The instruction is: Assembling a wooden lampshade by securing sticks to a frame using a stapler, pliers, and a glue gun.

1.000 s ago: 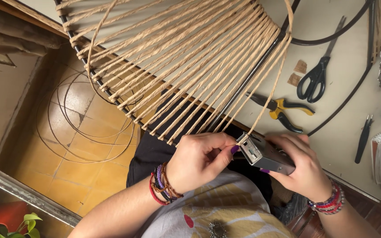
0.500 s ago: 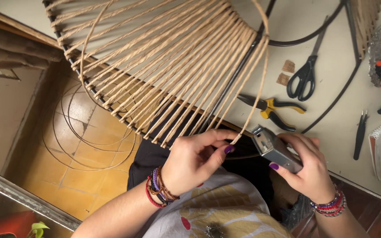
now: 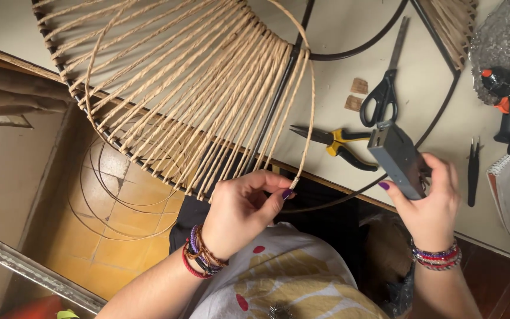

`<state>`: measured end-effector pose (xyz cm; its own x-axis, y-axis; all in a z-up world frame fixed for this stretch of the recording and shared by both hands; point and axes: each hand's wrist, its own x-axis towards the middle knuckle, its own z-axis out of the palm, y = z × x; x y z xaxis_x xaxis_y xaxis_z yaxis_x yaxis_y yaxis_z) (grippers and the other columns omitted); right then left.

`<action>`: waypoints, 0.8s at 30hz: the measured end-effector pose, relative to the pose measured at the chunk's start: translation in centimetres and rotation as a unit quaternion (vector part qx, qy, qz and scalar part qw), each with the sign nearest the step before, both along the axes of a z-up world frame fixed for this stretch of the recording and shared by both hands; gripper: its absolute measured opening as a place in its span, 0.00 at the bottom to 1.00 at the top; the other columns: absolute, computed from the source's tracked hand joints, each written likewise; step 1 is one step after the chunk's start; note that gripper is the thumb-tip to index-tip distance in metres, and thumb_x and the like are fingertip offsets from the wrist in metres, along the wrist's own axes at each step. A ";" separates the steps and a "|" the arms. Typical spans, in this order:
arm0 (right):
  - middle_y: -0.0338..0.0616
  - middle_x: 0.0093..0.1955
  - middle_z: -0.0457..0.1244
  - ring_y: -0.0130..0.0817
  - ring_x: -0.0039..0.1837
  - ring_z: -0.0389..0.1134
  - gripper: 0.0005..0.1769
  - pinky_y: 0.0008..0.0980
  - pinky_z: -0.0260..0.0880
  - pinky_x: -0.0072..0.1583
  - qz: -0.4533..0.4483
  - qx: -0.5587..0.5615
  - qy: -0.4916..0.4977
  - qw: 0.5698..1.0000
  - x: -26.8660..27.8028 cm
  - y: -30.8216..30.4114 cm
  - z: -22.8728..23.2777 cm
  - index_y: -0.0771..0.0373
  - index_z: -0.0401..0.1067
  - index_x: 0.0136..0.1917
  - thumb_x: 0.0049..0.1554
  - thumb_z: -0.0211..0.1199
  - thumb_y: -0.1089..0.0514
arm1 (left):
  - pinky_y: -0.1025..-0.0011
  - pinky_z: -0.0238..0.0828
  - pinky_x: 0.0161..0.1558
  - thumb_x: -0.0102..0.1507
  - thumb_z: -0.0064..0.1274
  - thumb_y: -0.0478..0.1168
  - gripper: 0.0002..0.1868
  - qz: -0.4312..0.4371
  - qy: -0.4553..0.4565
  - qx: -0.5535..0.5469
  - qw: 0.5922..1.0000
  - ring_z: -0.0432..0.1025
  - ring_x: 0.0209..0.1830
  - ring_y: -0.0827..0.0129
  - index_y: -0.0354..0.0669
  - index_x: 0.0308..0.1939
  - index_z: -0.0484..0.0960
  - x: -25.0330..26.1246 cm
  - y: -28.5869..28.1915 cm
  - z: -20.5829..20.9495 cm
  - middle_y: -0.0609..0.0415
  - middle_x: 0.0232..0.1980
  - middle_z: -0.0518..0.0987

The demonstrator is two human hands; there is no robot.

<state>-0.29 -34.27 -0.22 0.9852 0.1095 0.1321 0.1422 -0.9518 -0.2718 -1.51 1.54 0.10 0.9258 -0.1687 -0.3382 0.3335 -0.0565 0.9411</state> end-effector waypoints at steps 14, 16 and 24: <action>0.65 0.55 0.60 0.65 0.58 0.62 0.43 0.56 0.63 0.60 -0.044 -0.007 -0.091 0.995 1.7 -2.3 -2.4 0.78 0.68 0.65 0.49 0.83 0.49 | 0.84 0.63 0.23 0.63 0.59 0.39 0.08 0.006 -0.082 0.047 0.996 0.62 0.17 0.86 0.50 0.46 0.87 0.4 -1.5 0.8 0.66 0.37 0.87; 0.66 0.56 0.58 0.65 0.59 0.61 0.44 0.57 0.62 0.62 -0.050 -0.010 -0.089 0.995 2.1 -2.4 -2.3 0.79 0.67 0.66 0.49 0.83 0.49 | 0.83 0.63 0.24 0.63 0.59 0.39 0.08 0.010 -0.104 0.057 0.993 0.63 0.17 0.85 0.49 0.46 0.88 0.7 -1.8 0.8 0.65 0.40 0.87; 0.64 0.60 0.57 0.65 0.61 0.59 0.41 0.59 0.60 0.63 -0.036 -0.010 -0.081 0.996 2.4 -2.5 -2.1 0.74 0.64 0.70 0.58 0.68 0.40 | 0.82 0.65 0.24 0.63 0.58 0.39 0.10 0.010 -0.101 0.122 0.987 0.62 0.15 0.83 0.53 0.47 0.89 0.7 -2.5 1.0 0.66 0.37 0.87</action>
